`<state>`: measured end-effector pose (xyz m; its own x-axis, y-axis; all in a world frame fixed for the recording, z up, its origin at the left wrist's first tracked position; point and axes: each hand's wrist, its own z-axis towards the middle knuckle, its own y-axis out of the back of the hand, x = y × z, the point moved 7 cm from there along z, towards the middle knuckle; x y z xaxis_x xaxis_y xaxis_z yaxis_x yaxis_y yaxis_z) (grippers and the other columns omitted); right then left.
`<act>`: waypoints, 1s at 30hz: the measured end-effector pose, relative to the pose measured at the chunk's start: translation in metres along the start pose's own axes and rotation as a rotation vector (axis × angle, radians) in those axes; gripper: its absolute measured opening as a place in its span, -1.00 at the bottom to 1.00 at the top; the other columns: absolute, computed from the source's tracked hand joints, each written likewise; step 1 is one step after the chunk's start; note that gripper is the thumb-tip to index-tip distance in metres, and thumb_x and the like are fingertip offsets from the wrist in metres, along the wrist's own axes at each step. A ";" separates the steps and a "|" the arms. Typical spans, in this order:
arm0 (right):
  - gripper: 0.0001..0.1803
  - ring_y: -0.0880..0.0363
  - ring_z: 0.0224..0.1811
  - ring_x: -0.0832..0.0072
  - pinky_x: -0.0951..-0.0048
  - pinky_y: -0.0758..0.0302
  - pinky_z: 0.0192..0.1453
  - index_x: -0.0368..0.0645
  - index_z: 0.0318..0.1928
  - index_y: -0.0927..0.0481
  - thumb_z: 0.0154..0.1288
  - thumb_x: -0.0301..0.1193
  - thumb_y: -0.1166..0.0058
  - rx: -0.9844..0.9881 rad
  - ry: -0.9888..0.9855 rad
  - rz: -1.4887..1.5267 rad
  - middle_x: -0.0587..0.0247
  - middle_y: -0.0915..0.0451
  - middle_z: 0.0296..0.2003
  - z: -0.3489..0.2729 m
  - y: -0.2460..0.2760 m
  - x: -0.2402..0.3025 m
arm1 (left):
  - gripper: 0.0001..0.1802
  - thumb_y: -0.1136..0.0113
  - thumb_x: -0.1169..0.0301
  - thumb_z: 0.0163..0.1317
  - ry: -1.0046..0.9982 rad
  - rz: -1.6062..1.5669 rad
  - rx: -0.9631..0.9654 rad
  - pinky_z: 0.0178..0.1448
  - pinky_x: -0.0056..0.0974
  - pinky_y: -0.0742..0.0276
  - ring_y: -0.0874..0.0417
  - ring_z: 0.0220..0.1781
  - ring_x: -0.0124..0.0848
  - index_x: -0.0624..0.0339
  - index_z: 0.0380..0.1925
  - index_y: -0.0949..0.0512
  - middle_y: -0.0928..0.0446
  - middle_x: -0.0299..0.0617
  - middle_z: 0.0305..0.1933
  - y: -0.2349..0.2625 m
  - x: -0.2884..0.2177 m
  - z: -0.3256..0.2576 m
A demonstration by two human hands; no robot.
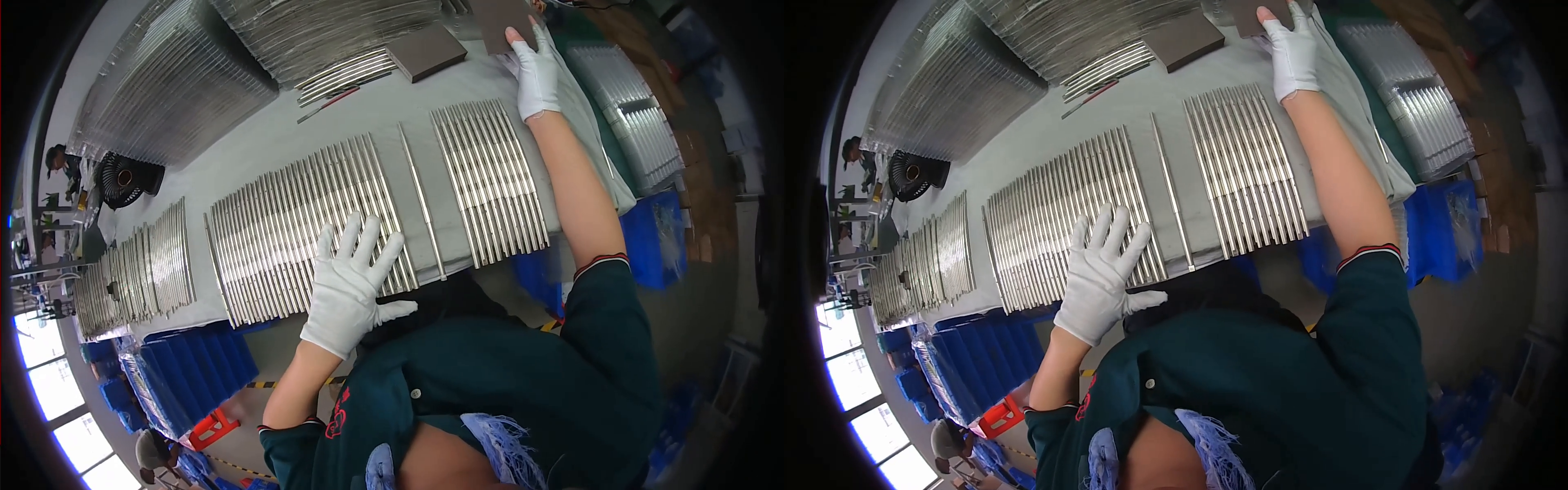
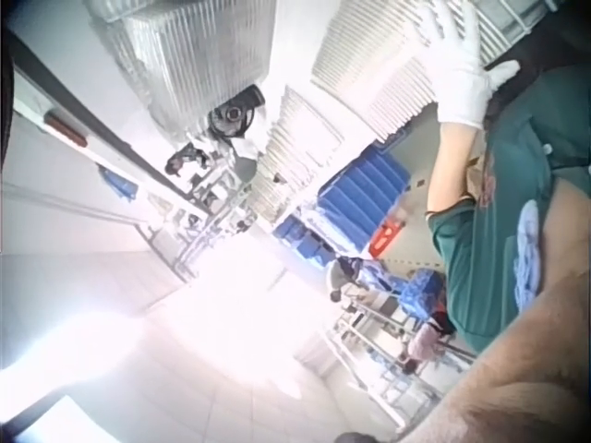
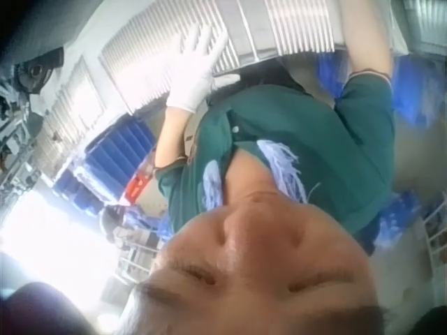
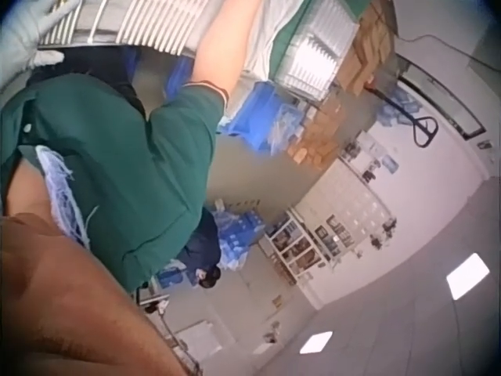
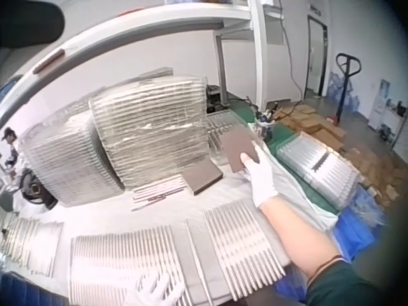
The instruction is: Arranging and aligning thin metal rods on a production table using a spacer block.
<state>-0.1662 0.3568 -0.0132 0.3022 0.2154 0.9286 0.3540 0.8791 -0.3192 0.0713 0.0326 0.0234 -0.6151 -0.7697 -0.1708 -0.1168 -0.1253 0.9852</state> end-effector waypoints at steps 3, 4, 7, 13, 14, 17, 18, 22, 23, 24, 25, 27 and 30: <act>-0.21 -0.57 0.26 0.33 0.26 -0.59 0.35 -0.14 0.54 -0.24 0.41 -0.33 -0.32 0.004 0.007 -0.014 0.12 -0.47 0.31 0.000 0.000 0.001 | 0.06 -0.43 -0.29 -0.06 -0.035 -0.006 0.030 0.58 0.33 -0.04 -0.27 0.56 0.15 0.03 0.41 -0.43 -0.38 0.14 0.45 -0.005 -0.007 0.007; -0.21 -0.57 0.26 0.33 0.26 -0.59 0.34 -0.15 0.54 -0.24 0.41 -0.33 -0.32 0.008 0.003 -0.016 0.12 -0.47 0.31 0.000 0.000 0.000 | 0.06 -0.41 -0.30 -0.04 -0.056 -0.002 0.042 0.58 0.33 -0.03 -0.27 0.56 0.14 0.03 0.41 -0.43 -0.38 0.13 0.45 -0.007 -0.011 0.012; -0.20 -0.57 0.27 0.33 0.26 -0.59 0.34 -0.15 0.54 -0.23 0.41 -0.33 -0.32 0.016 -0.004 -0.021 0.12 -0.47 0.31 0.000 0.000 0.001 | 0.07 -0.35 -0.35 -0.01 -0.135 -0.013 0.043 0.61 0.31 0.00 -0.26 0.57 0.14 0.03 0.43 -0.40 -0.36 0.12 0.47 -0.011 -0.026 0.028; -0.18 -0.54 0.30 0.29 0.24 -0.59 0.30 -0.16 0.55 -0.21 0.40 -0.32 -0.33 -0.001 0.010 -0.021 0.09 -0.45 0.33 0.002 0.001 0.002 | 0.04 -0.30 -0.37 0.04 -0.245 -0.093 0.031 0.63 0.28 0.01 -0.24 0.60 0.04 0.02 0.42 -0.39 -0.37 -0.01 0.47 -0.017 -0.048 0.048; -0.17 -0.54 0.30 0.28 0.24 -0.59 0.29 -0.16 0.55 -0.21 0.40 -0.32 -0.33 -0.005 0.010 -0.024 0.09 -0.45 0.34 0.002 0.001 0.002 | 0.03 -0.28 -0.37 0.06 -0.243 -0.091 0.040 0.63 0.29 0.01 -0.25 0.61 0.00 0.02 0.43 -0.39 -0.37 -0.04 0.49 -0.017 -0.048 0.046; -0.19 -0.54 0.31 0.29 0.26 -0.57 0.29 -0.14 0.54 -0.23 0.40 -0.31 -0.32 -0.005 0.013 -0.034 0.11 -0.45 0.34 0.003 0.002 0.002 | 0.03 -0.30 -0.35 0.05 -0.231 -0.090 0.069 0.63 0.29 0.03 -0.25 0.61 -0.01 0.01 0.44 -0.39 -0.36 -0.04 0.50 -0.017 -0.043 0.039; -0.20 -0.53 0.31 0.29 0.26 -0.57 0.29 -0.13 0.54 -0.24 0.40 -0.30 -0.32 -0.005 0.010 -0.048 0.11 -0.45 0.34 0.003 0.003 0.003 | 0.02 -0.34 -0.32 0.05 -0.229 -0.094 0.067 0.63 0.31 0.04 -0.26 0.60 -0.01 0.01 0.43 -0.39 -0.37 -0.03 0.49 -0.015 -0.041 0.034; -0.22 -0.53 0.31 0.30 0.26 -0.55 0.31 -0.13 0.53 -0.26 0.42 -0.29 -0.31 -0.007 -0.009 -0.044 0.12 -0.46 0.34 0.001 0.003 0.004 | 0.01 -0.36 -0.30 0.04 -0.148 -0.063 0.074 0.61 0.34 0.01 -0.32 0.56 0.04 0.03 0.42 -0.40 -0.40 0.00 0.46 -0.008 -0.025 0.012; -0.23 -0.53 0.31 0.30 0.26 -0.55 0.31 -0.13 0.53 -0.26 0.42 -0.29 -0.30 -0.006 -0.015 -0.040 0.12 -0.46 0.34 0.001 0.002 0.003 | 0.02 -0.36 -0.30 0.04 -0.135 -0.045 0.059 0.60 0.34 0.00 -0.32 0.55 0.04 0.03 0.42 -0.40 -0.40 0.00 0.46 -0.005 -0.021 0.007; -0.22 -0.53 0.31 0.28 0.25 -0.54 0.32 -0.14 0.53 -0.26 0.42 -0.29 -0.31 -0.003 -0.012 -0.044 0.11 -0.45 0.33 0.000 0.002 0.004 | 0.02 -0.37 -0.30 0.04 -0.115 -0.032 0.067 0.60 0.34 0.00 -0.32 0.55 0.05 0.03 0.42 -0.40 -0.40 0.01 0.46 -0.003 -0.017 0.003; -0.22 -0.53 0.31 0.27 0.25 -0.54 0.32 -0.14 0.53 -0.25 0.41 -0.29 -0.31 -0.003 -0.015 -0.043 0.10 -0.45 0.33 0.000 0.001 0.003 | 0.02 -0.37 -0.30 0.03 -0.095 -0.020 0.074 0.59 0.34 -0.01 -0.33 0.55 0.06 0.03 0.41 -0.40 -0.40 0.02 0.46 -0.002 -0.013 -0.002; -0.21 -0.53 0.31 0.26 0.24 -0.54 0.32 -0.15 0.53 -0.25 0.41 -0.29 -0.32 -0.003 -0.020 -0.044 0.08 -0.45 0.33 0.000 0.000 0.002 | 0.03 -0.37 -0.30 0.02 -0.076 -0.016 0.081 0.58 0.35 -0.05 -0.33 0.54 0.07 0.04 0.41 -0.39 -0.38 0.03 0.46 -0.002 -0.009 -0.007; -0.17 -0.51 0.34 0.29 0.26 -0.54 0.34 -0.15 0.54 -0.25 0.37 -0.26 -0.36 -0.010 -0.004 -0.070 0.10 -0.43 0.36 0.000 0.001 0.001 | 0.02 -0.38 -0.29 0.03 -0.070 -0.027 0.068 0.57 0.34 -0.06 -0.31 0.55 0.08 0.05 0.41 -0.38 -0.37 0.02 0.47 -0.004 -0.010 -0.009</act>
<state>-0.1655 0.3576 -0.0127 0.2731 0.1555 0.9493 0.3832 0.8876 -0.2556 0.0849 0.0358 0.0215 -0.6639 -0.7205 -0.2005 -0.1853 -0.1014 0.9774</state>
